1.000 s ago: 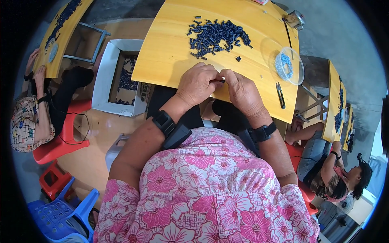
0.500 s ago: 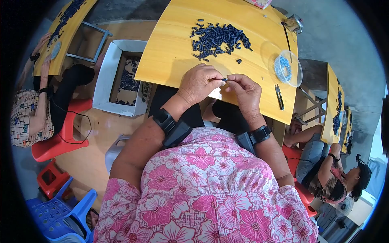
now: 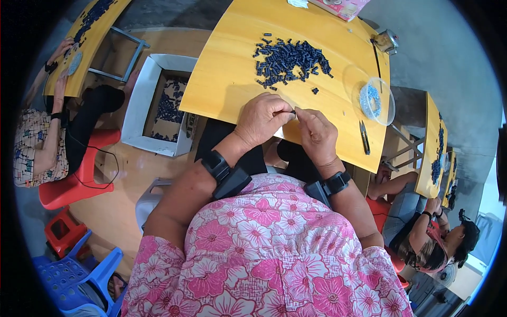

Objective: Assembling small plastic or rubber components by hand at a workbench.

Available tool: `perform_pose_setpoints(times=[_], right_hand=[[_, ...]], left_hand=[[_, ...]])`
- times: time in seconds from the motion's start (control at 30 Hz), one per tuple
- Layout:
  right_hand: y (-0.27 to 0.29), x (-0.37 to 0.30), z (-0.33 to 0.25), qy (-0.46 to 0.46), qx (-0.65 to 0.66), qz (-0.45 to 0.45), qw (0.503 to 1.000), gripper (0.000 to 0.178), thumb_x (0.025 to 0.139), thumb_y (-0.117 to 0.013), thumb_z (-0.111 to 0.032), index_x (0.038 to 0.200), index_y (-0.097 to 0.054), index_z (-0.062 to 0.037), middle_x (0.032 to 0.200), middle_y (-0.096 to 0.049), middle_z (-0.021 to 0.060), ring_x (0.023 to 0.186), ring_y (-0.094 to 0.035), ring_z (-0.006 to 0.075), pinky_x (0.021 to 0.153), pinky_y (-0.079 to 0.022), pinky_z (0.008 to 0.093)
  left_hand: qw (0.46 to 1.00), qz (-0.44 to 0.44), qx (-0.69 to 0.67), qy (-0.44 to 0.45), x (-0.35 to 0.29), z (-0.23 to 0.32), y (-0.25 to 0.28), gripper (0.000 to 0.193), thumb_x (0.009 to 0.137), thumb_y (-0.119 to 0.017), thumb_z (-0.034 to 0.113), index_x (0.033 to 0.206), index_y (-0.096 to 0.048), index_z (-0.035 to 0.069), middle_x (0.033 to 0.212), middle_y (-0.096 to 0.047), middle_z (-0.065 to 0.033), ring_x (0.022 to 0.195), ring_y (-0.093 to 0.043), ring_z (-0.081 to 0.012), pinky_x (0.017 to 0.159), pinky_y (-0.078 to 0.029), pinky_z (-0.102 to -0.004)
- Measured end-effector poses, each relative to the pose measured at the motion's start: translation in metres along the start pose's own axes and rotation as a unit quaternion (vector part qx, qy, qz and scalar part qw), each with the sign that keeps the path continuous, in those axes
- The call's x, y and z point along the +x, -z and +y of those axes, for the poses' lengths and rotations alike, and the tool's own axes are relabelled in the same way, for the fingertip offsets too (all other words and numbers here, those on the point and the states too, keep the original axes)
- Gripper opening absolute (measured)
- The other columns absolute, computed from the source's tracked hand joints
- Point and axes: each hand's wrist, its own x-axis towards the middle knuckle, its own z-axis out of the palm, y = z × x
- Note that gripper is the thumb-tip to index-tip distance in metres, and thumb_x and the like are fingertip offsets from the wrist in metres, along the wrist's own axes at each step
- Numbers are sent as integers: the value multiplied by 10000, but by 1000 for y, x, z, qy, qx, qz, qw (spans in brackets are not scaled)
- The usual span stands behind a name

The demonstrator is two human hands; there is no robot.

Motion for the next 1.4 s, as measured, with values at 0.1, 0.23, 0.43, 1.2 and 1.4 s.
perform_pose_setpoints(times=[0.1,0.23,0.43,1.2,1.4], right_hand=[[1,0,-1,6,-2,-6,1000,276,797,-625,22,1045,-683,-82,926,-688,124,820,-680,302,715,-554,380],[0,5,6,-31,70,-1,997,197,790,-663,-6,970,-709,-71,894,-692,134,808,-678,298,701,-548,364],[-17,35,16,-120,108,-28,987,126,803,-701,-69,926,-722,-49,877,-689,143,787,-668,306,704,-533,349],[-24,50,15,-39,-53,-132,989,89,812,-641,-140,877,-651,-80,845,-607,138,780,-633,369,672,-515,440],[-5,26,14,-30,-71,-102,992,64,820,-620,-129,835,-628,-67,819,-601,123,821,-603,330,673,-521,427]], left_hand=[[1000,-10,-5,1,-1,0,3,92,773,-717,121,806,-686,41,760,-632,-81,764,-606,-251,691,-495,-357],[999,-6,-19,-44,-2,0,5,75,762,-719,112,781,-674,56,764,-639,-78,754,-607,-251,687,-497,-351],[995,5,-43,-90,-5,2,7,80,738,-728,84,755,-653,59,752,-631,-69,749,-610,-257,676,-500,-356],[995,29,-65,-65,-5,2,8,78,763,-717,40,788,-644,30,753,-611,-76,734,-612,-230,666,-496,-318],[991,90,-99,0,2,1,3,88,832,-700,55,852,-634,-1,797,-614,-63,729,-597,-147,673,-484,-271]])
